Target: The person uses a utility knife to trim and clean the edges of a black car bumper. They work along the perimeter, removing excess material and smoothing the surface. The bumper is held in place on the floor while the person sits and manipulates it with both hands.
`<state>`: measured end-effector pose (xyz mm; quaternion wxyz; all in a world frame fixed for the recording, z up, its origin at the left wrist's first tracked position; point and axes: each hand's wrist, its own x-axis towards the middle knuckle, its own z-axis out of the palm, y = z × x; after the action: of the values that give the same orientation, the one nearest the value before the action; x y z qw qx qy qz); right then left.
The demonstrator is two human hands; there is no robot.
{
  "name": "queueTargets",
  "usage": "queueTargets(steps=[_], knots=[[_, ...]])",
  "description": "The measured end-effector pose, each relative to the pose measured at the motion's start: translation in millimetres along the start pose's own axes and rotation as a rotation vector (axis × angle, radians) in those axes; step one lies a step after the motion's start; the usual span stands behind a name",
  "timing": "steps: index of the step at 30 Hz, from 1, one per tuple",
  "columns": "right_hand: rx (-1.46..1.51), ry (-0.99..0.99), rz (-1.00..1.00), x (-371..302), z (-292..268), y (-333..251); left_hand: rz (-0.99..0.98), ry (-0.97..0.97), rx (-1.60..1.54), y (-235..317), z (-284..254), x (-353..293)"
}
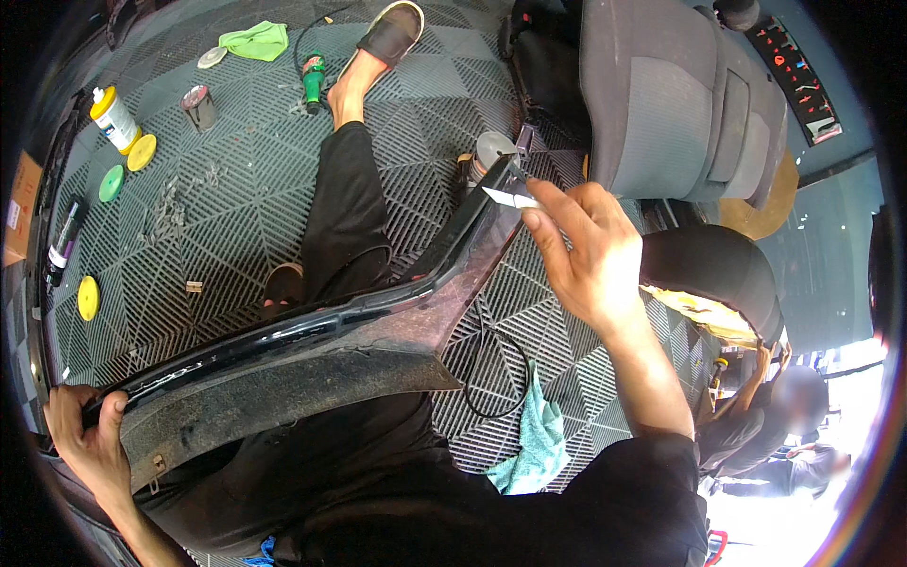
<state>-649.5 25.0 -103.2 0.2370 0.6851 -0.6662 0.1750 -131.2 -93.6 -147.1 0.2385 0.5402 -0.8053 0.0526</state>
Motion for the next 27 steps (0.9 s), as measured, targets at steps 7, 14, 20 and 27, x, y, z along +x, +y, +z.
queueTargets(steps=[7, 14, 20, 27], knots=[[0.066, 0.023, 0.061, -1.8, 5.0, -5.6, -0.011, -0.007, -0.023, -1.8, 1.4, 0.5], [0.044, 0.052, 0.074, 2.8, 8.7, 4.2, 0.085, 0.041, 0.018, -7.0, 1.8, -0.6], [0.054, 0.035, 0.090, 7.3, 2.6, 0.3, 0.179, 0.108, 0.053, -12.8, 6.6, -2.3], [0.041, 0.065, 0.160, 12.3, 6.5, 13.7, 0.145, 0.114, 0.043, -6.6, 6.8, -0.3]])
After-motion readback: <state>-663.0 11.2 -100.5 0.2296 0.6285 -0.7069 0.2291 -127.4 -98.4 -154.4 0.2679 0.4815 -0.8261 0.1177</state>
